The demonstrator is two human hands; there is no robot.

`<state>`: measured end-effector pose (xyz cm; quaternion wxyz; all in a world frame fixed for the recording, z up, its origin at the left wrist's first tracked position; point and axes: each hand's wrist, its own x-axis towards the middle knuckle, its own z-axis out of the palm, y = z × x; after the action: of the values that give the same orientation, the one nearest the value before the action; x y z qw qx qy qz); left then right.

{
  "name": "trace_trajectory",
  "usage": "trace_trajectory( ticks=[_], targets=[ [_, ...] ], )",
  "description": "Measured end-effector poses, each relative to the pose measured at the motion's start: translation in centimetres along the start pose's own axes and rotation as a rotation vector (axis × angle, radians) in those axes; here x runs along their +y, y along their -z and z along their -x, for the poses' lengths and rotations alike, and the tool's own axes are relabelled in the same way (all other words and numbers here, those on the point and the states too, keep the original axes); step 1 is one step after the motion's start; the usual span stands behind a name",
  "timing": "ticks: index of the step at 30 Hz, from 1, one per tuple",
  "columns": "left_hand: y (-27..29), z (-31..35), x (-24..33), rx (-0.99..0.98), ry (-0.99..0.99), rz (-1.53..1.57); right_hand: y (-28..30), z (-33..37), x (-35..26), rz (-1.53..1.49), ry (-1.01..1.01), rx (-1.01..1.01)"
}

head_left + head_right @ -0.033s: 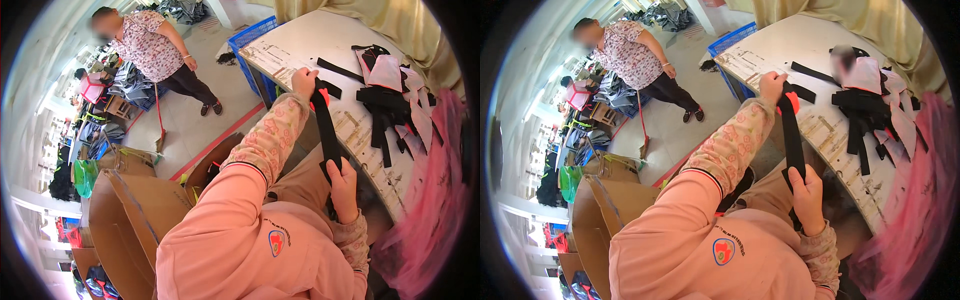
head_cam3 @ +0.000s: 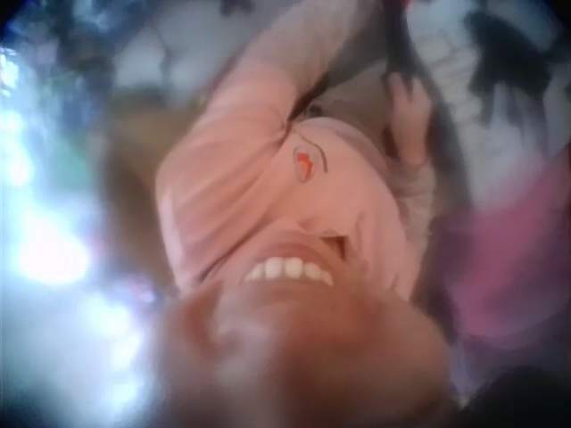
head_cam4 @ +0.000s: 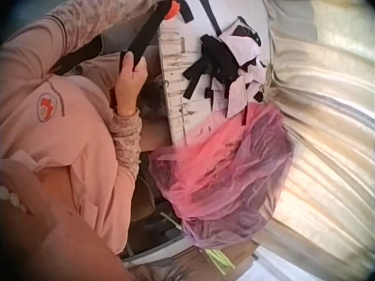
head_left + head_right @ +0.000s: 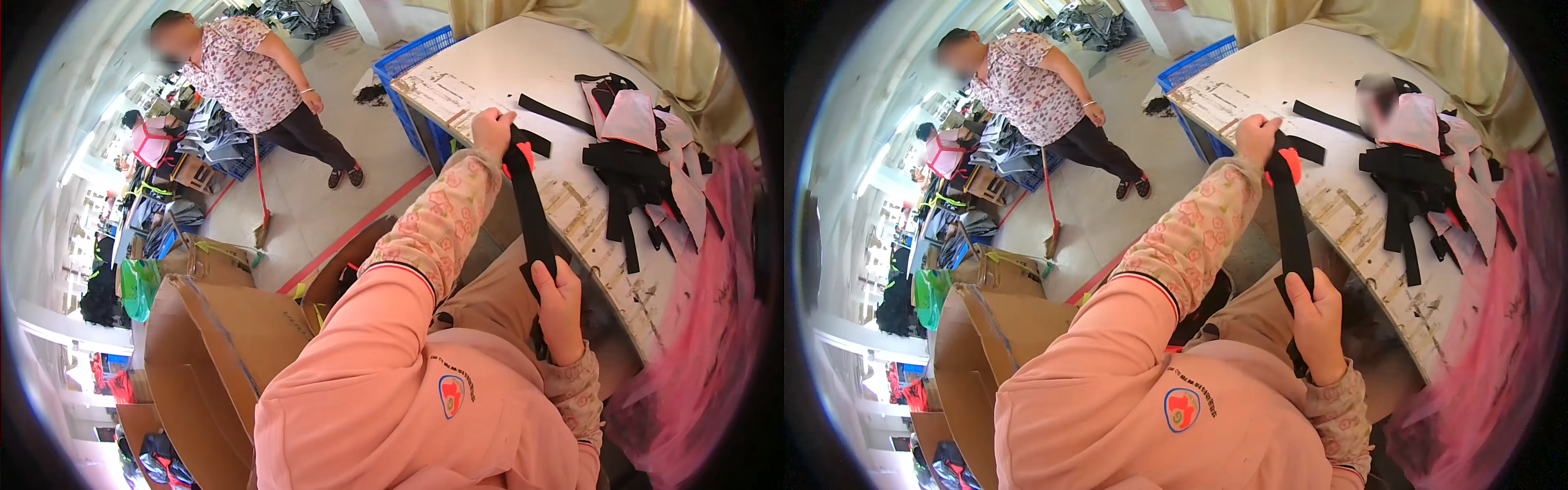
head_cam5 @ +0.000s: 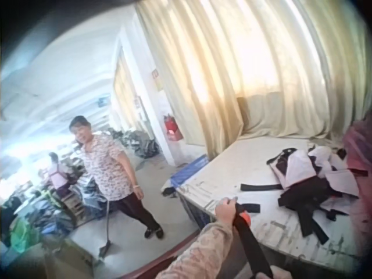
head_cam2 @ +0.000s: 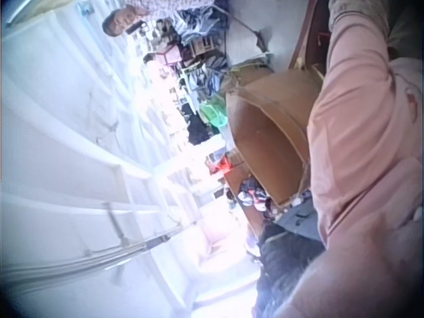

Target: Sorting and organizing black and pink fabric pieces on a workbench in a factory setting.

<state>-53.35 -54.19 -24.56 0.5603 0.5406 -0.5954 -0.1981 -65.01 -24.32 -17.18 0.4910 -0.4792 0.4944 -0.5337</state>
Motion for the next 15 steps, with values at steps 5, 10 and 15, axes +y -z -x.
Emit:
trace_trajectory(
  ticks=[5,10,15],
  targets=[
    [2.7,-2.7,-3.1,0.063,-0.036,-0.29,-0.7,1.1,-1.4,-0.009,-0.068,-0.092],
    [15.3,-8.7,-6.6,0.176,-0.065,-0.463,0.8,4.1,-0.2,0.173,-0.106,-0.224],
    [20.2,-8.3,-9.6,0.105,0.022,-0.479,-0.1,1.2,-0.2,0.375,0.22,-0.208]
  ],
)
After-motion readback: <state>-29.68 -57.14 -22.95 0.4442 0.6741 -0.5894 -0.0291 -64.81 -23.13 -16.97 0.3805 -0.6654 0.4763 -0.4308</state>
